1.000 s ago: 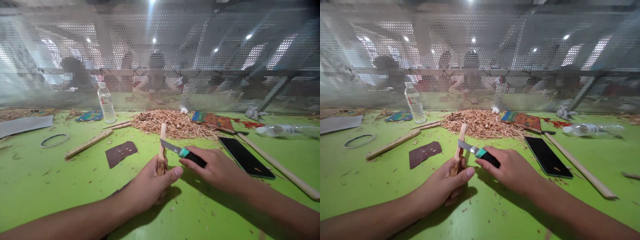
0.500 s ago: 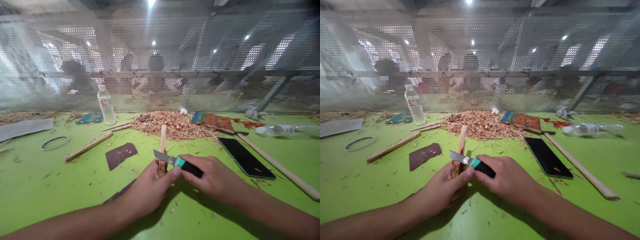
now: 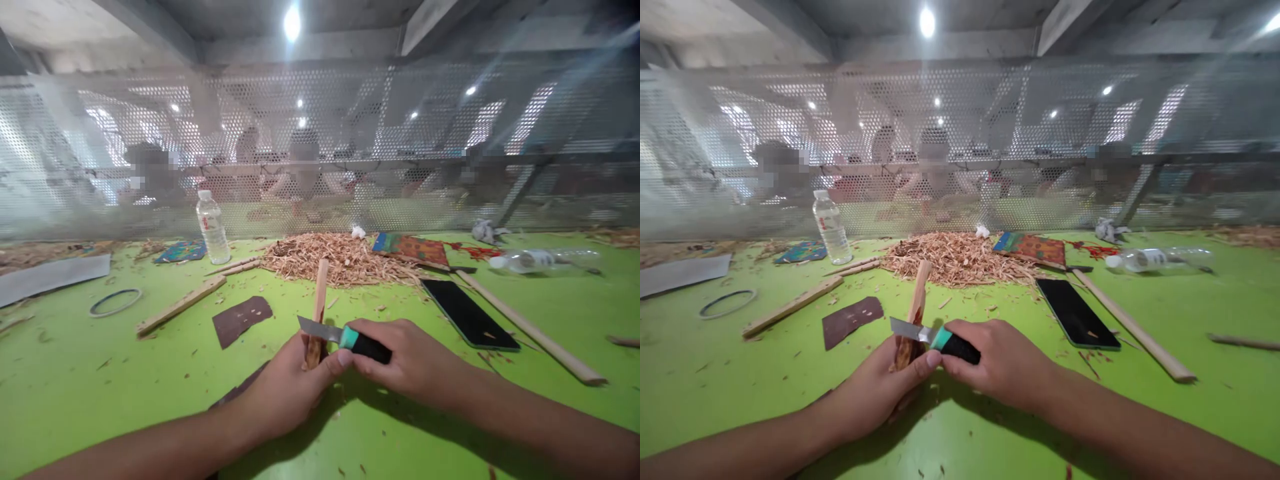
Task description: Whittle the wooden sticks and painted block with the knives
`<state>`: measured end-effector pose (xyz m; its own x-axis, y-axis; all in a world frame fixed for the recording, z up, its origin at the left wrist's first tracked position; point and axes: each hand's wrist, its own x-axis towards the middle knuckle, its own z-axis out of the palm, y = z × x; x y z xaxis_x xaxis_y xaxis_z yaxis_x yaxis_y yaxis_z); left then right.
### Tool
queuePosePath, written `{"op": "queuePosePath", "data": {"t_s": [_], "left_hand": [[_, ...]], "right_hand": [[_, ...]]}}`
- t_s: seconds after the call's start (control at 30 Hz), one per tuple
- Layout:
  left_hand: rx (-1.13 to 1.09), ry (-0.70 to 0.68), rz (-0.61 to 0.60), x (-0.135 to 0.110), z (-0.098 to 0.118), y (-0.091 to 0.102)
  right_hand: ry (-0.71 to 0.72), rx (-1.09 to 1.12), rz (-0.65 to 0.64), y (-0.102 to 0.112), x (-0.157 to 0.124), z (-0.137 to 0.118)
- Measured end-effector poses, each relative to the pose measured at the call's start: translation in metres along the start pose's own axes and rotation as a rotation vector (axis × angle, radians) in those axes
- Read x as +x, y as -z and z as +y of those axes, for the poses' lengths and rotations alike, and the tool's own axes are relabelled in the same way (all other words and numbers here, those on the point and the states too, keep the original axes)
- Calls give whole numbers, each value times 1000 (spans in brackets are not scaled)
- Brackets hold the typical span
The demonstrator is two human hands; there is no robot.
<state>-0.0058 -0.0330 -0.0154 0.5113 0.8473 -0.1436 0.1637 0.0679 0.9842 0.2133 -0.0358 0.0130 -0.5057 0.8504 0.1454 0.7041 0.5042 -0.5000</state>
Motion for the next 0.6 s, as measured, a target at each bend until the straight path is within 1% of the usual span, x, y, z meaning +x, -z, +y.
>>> {"op": "queuePosePath", "data": {"t_s": [0.1, 0.2, 0.3, 0.4, 0.5, 0.6], "left_hand": [[15, -34, 38, -1, -1, 0], [24, -41, 52, 0, 2, -2], [69, -17, 47, 1, 12, -1], [151, -14, 52, 1, 29, 3], [349, -26, 56, -5, 45, 2], [491, -101, -19, -15, 55, -8]], "right_hand": [[30, 1, 36, -1, 1, 0], [18, 58, 65, -3, 3, 2], [-27, 299, 103, -8, 5, 2], [-79, 540, 152, -15, 9, -1], [-165, 673, 162, -21, 13, -2], [-276, 799, 170, -22, 16, 0]]}}
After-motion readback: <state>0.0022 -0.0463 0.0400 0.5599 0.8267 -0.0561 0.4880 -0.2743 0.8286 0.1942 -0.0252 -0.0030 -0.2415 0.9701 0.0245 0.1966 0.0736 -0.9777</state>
